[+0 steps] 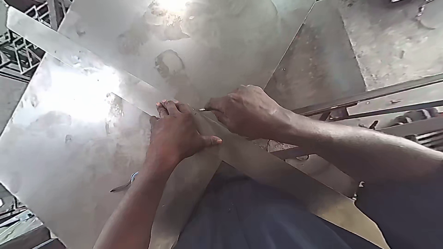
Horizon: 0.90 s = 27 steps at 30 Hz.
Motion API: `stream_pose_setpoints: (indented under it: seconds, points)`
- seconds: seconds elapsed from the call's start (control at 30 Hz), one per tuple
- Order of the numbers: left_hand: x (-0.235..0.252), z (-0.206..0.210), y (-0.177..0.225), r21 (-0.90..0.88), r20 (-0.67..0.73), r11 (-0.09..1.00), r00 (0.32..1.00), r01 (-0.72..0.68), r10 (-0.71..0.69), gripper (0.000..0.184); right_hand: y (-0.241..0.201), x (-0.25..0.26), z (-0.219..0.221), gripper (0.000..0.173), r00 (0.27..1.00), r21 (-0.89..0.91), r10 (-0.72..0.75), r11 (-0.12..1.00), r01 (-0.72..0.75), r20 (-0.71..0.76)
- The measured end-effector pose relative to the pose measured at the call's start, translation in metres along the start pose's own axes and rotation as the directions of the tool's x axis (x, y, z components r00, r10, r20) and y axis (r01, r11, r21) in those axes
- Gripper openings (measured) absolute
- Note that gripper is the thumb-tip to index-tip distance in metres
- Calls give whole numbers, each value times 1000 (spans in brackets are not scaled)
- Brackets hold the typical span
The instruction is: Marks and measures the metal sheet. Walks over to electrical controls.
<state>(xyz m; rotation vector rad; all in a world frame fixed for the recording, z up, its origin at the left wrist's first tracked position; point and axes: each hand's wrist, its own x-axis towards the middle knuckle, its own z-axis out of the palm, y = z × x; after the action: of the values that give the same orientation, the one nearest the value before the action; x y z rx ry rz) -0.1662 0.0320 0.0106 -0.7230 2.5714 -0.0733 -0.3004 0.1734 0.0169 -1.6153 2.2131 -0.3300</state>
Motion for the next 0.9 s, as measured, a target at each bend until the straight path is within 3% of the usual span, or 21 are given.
stream_pose_setpoints:
  seconds: [0.4, 0.6, 0.77, 0.9]
  points:
    - [4, 4, -2, -22, -22, 1000, 1000, -21, 20, 150, -20, 17, -17, 15, 990, -141, -101, 983, 115, 103]
    - [4, -1, 2, -34, 28, 999, 1000, 13, -12, 156, -13, -17, -19, 18, 979, -195, -44, 977, 83, 198]
    - [5, 0, 1, -74, 75, 996, 996, 42, -36, 159, -4, -55, -15, 18, 980, -186, -61, 978, 97, 188]
    - [0, -2, 0, -80, 53, 996, 998, 28, -24, 154, -8, -84, -32, 16, 932, -247, 89, 969, 0, 352]
